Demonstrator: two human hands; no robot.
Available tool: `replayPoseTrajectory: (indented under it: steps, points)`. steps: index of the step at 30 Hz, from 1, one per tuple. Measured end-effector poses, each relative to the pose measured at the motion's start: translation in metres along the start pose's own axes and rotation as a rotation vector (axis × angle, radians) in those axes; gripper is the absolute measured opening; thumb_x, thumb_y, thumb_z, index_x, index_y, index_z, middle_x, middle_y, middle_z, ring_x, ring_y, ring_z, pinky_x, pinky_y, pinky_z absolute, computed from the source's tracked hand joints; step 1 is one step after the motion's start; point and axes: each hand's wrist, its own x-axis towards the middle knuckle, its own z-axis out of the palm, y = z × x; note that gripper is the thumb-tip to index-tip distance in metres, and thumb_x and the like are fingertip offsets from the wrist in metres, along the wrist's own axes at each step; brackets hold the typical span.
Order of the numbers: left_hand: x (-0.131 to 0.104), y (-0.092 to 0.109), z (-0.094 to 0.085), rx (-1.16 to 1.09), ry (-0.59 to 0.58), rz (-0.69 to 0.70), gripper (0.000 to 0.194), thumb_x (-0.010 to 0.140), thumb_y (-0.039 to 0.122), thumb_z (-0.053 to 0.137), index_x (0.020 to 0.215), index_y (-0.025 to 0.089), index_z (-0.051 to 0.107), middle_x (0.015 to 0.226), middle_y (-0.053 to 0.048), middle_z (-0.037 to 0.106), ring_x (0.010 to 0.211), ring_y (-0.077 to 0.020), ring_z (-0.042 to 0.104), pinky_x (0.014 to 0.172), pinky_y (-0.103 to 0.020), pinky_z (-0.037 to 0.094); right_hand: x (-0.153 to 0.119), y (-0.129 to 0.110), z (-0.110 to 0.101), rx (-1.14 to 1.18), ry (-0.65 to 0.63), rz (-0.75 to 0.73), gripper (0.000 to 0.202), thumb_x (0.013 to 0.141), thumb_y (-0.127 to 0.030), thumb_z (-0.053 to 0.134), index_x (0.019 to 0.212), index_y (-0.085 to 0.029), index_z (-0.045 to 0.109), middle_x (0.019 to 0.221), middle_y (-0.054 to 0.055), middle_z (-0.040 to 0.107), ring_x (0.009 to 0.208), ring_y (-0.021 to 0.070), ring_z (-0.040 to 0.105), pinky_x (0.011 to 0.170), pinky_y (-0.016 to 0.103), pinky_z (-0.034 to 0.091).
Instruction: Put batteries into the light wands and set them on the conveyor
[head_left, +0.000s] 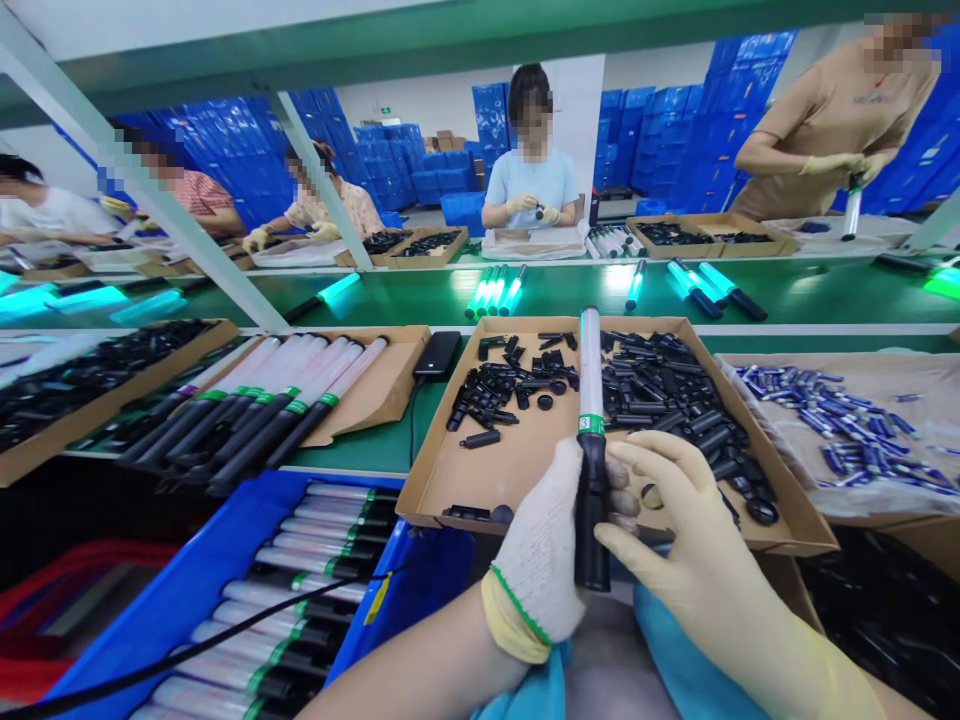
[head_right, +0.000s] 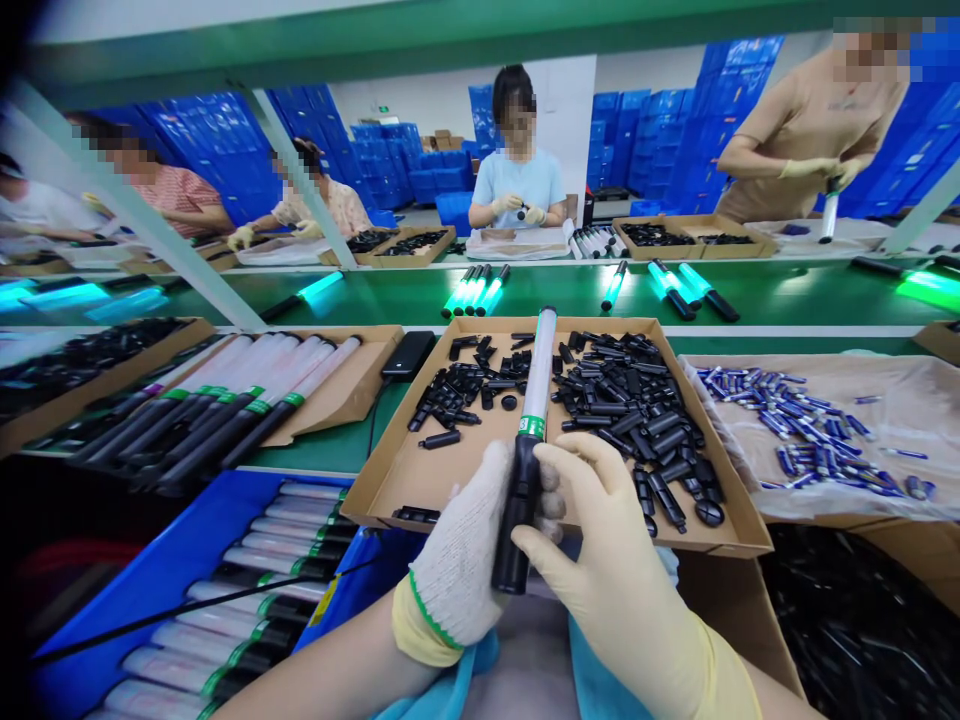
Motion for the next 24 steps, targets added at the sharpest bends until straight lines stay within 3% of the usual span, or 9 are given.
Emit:
replayPoseTrajectory:
  steps: [2, 4, 8, 11, 13, 15, 19, 21, 24]
  points:
    - [0.001, 0.0, 0.007, -0.018, -0.061, -0.021, 0.033, 0.085, 0.038, 0.069, 0.109, 0.017, 0.067, 0.102, -0.009, 0.071, 0.094, -0.0214, 0.068, 0.079, -0.03, 0.056, 0.0, 0.001, 0.0, 0.002, -0.02, 0.026, 0.049, 0.087, -0.028, 0.063, 0.133, -0.031, 0.049, 0.138, 0.008, 0.041, 0.124, 0.0264, 0.049, 0.102, 0.046, 0.05]
    - [-0.001, 0.002, 0.014, 0.001, -0.137, -0.012, 0.032, 0.086, 0.041, 0.068, 0.109, 0.018, 0.065, 0.094, -0.006, 0.068, 0.081, -0.0167, 0.066, 0.072, -0.027, 0.054, 0.001, 0.005, 0.001, 0.006, -0.058, 0.031, 0.051, 0.087, -0.028, 0.061, 0.136, -0.032, 0.046, 0.14, 0.008, 0.04, 0.128, 0.0264, 0.047, 0.107, 0.048, 0.046]
    - [-0.006, 0.01, 0.023, 0.132, -0.25, 0.047, 0.018, 0.085, 0.021, 0.068, 0.103, 0.018, 0.064, 0.082, -0.001, 0.059, 0.074, -0.011, 0.059, 0.07, -0.024, 0.05, 0.005, 0.015, 0.003, 0.055, -0.124, 0.023, 0.055, 0.089, -0.035, 0.063, 0.14, -0.032, 0.042, 0.145, 0.007, 0.038, 0.136, 0.0254, 0.041, 0.114, 0.048, 0.039]
    - [-0.007, 0.016, 0.023, 0.133, -0.283, 0.039, 0.023, 0.083, 0.013, 0.066, 0.106, 0.018, 0.063, 0.083, -0.001, 0.059, 0.075, -0.0119, 0.06, 0.072, -0.025, 0.05, 0.008, 0.019, 0.0, 0.056, -0.117, -0.009, 0.052, 0.092, -0.035, 0.06, 0.14, -0.032, 0.042, 0.148, 0.007, 0.037, 0.138, 0.0234, 0.04, 0.112, 0.043, 0.043]
    - [-0.004, 0.019, 0.019, 0.069, -0.27, 0.025, 0.027, 0.085, 0.015, 0.066, 0.112, 0.02, 0.062, 0.09, -0.003, 0.063, 0.077, -0.0123, 0.064, 0.07, -0.023, 0.05, 0.008, 0.017, -0.003, -0.03, -0.015, -0.106, 0.045, 0.093, -0.028, 0.057, 0.137, -0.029, 0.046, 0.146, 0.008, 0.042, 0.136, 0.0227, 0.044, 0.109, 0.04, 0.046]
    - [0.002, 0.021, 0.015, -0.028, -0.222, 0.008, 0.028, 0.087, 0.02, 0.066, 0.114, 0.022, 0.061, 0.098, -0.004, 0.066, 0.081, -0.013, 0.066, 0.07, -0.022, 0.05, 0.009, 0.01, -0.006, -0.144, 0.027, -0.32, 0.036, 0.094, -0.023, 0.054, 0.13, -0.025, 0.052, 0.135, 0.01, 0.053, 0.125, 0.0223, 0.054, 0.1, 0.036, 0.052]
    - [0.019, 0.031, 0.016, -0.074, -0.081, -0.06, 0.034, 0.087, 0.031, 0.067, 0.118, 0.019, 0.063, 0.104, -0.009, 0.071, 0.095, -0.0207, 0.069, 0.08, -0.03, 0.055, 0.023, -0.005, -0.001, -0.32, -0.18, -0.702, 0.027, 0.094, -0.019, 0.051, 0.119, -0.019, 0.061, 0.114, 0.009, 0.069, 0.088, 0.0189, 0.069, 0.073, 0.03, 0.059]
    - [0.026, 0.041, 0.02, -0.012, -0.061, 0.009, 0.038, 0.088, 0.037, 0.066, 0.121, 0.019, 0.065, 0.109, -0.01, 0.072, 0.105, -0.024, 0.068, 0.088, -0.033, 0.056, 0.044, -0.001, 0.001, -0.374, -0.214, -0.759, 0.031, 0.094, -0.012, 0.044, 0.119, -0.017, 0.061, 0.117, 0.01, 0.069, 0.09, 0.0179, 0.069, 0.075, 0.029, 0.06]
    - [0.033, 0.063, 0.016, 0.062, -0.08, 0.211, 0.043, 0.09, 0.038, 0.064, 0.131, 0.025, 0.063, 0.126, -0.007, 0.068, 0.123, -0.0235, 0.059, 0.103, -0.034, 0.049, 0.099, 0.034, -0.006, -0.466, -0.106, -0.7, 0.038, 0.096, -0.011, 0.037, 0.126, -0.017, 0.059, 0.129, 0.01, 0.065, 0.115, 0.0182, 0.063, 0.097, 0.032, 0.055]
